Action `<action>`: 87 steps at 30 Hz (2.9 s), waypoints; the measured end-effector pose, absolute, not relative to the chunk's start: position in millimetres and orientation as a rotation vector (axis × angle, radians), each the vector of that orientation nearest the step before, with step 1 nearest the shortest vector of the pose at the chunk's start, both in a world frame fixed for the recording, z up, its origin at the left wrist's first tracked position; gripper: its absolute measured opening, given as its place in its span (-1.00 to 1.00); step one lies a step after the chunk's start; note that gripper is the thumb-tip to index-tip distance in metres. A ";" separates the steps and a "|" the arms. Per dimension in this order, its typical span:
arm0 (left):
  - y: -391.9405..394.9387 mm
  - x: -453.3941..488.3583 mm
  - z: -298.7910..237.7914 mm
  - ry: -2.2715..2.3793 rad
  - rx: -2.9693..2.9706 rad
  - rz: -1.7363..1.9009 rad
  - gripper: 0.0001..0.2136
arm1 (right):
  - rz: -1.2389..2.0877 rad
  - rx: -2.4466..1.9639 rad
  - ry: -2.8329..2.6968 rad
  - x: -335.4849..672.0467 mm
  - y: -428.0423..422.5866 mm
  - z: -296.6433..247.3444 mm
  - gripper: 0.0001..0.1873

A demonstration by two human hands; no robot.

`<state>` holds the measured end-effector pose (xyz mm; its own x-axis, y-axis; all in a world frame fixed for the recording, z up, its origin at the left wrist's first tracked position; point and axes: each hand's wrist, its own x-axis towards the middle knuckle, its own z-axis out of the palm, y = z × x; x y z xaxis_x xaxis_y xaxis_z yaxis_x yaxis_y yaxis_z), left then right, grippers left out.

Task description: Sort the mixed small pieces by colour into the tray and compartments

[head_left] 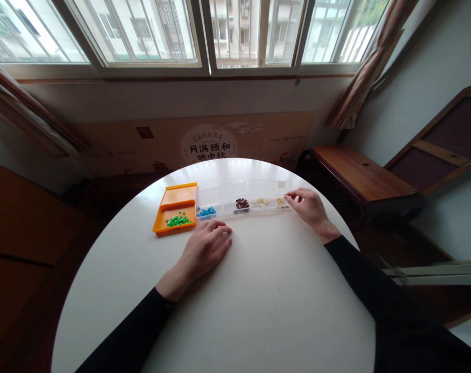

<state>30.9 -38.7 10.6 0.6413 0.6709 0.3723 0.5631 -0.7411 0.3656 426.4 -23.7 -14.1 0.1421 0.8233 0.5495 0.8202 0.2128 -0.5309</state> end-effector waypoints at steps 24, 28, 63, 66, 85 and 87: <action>-38.9 28.7 12.1 1.013 2.653 0.724 -0.83 | -0.022 -1.361 -2.048 402.3 -34.9 0.2 -0.83; -39.4 28.6 13.5 1.011 2.646 0.726 -0.83 | -0.032 -1.358 -2.061 402.8 -33.5 -0.9 -0.86; -38.8 27.7 12.5 1.013 2.651 0.725 -0.83 | 0.021 -1.433 -1.964 409.4 -24.9 -14.0 -0.75; -38.8 27.4 12.8 1.019 2.651 0.721 -0.83 | 0.023 -1.436 -1.975 408.7 -25.1 -12.8 -0.72; -40.0 26.9 15.8 1.018 2.650 0.716 -0.83 | 0.016 -1.461 -1.995 403.4 -26.8 -9.7 -0.63; -40.0 26.7 15.4 1.019 2.652 0.709 -0.83 | 0.016 -1.459 -1.996 403.0 -27.7 -8.6 -0.62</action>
